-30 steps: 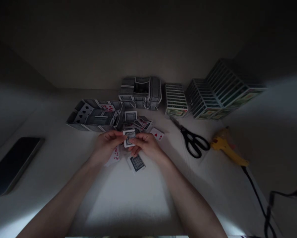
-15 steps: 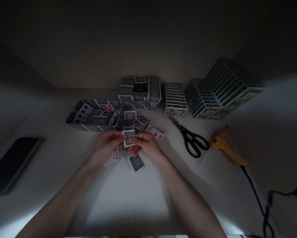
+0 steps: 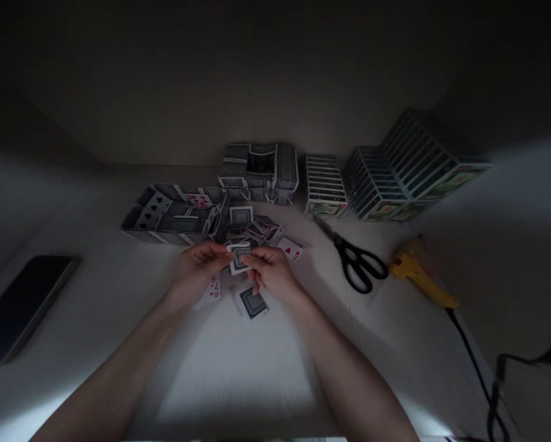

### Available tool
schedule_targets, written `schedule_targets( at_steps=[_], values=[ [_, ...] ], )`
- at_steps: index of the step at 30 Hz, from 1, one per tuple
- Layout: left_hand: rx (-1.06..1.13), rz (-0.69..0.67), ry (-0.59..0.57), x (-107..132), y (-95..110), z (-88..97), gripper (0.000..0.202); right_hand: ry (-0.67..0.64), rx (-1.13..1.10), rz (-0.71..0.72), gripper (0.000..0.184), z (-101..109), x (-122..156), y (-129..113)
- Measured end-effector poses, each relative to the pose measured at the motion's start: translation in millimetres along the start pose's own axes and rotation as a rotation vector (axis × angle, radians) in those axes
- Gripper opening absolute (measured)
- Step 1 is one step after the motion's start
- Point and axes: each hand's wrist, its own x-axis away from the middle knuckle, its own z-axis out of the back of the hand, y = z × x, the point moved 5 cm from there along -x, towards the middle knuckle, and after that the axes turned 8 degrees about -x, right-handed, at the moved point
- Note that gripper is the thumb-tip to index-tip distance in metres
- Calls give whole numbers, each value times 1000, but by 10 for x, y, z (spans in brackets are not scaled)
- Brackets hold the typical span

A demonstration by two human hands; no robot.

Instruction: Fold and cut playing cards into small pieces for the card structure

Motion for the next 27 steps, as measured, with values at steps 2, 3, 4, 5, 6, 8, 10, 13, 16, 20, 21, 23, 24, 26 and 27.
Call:
schedule_targets(
  at_steps=[2, 3, 4, 5, 6, 8, 10, 13, 16, 20, 21, 23, 24, 26, 27],
  values=[
    [5, -2, 3, 1, 2, -2, 20, 3, 5, 5, 33, 3, -2, 5],
    [5, -2, 0, 2, 2, -4, 20, 6, 5, 6, 34, 7, -3, 9],
    [4, -5, -3, 3, 4, -7, 19, 12, 5, 7, 33, 13, -5, 14],
    [0, -10, -6, 4, 7, -8, 18, 17, 5, 8, 33, 19, -7, 17],
    [-8, -19, -7, 7, 12, -9, 18, 21, 8, 11, 33, 25, -9, 20],
    [-27, -44, -7, 13, 26, -9, 16, 21, 20, 17, 32, 34, -14, 22],
    [-44, -68, -4, 21, 38, -6, 15, 17, 22, 25, 31, 38, -20, 22],
    [-64, -84, -4, 24, 46, -3, 15, 0, 16, 31, 30, 33, -30, 17],
    [-72, -95, 3, 14, 46, 2, 15, -48, 34, 54, 30, 8, -38, -6],
    [-29, -76, 40, -16, 21, 19, 17, -39, 50, 82, 28, 21, -54, -31],
    [-9, -69, 46, -24, 13, 23, 17, -29, 36, 85, 27, 31, -60, -30],
    [26, -57, 39, -38, 0, 21, 18, -5, -1, 86, 25, 51, -75, -19],
    [36, -52, 22, -42, -3, 13, 20, 14, -20, 91, 25, 65, -82, -14],
    [45, -51, -35, -41, -2, -17, 25, 63, -52, 116, 25, 95, -94, -14],
    [51, -54, -69, -36, 2, -36, 30, 81, -67, 129, 25, 107, -97, -18]
  ],
)
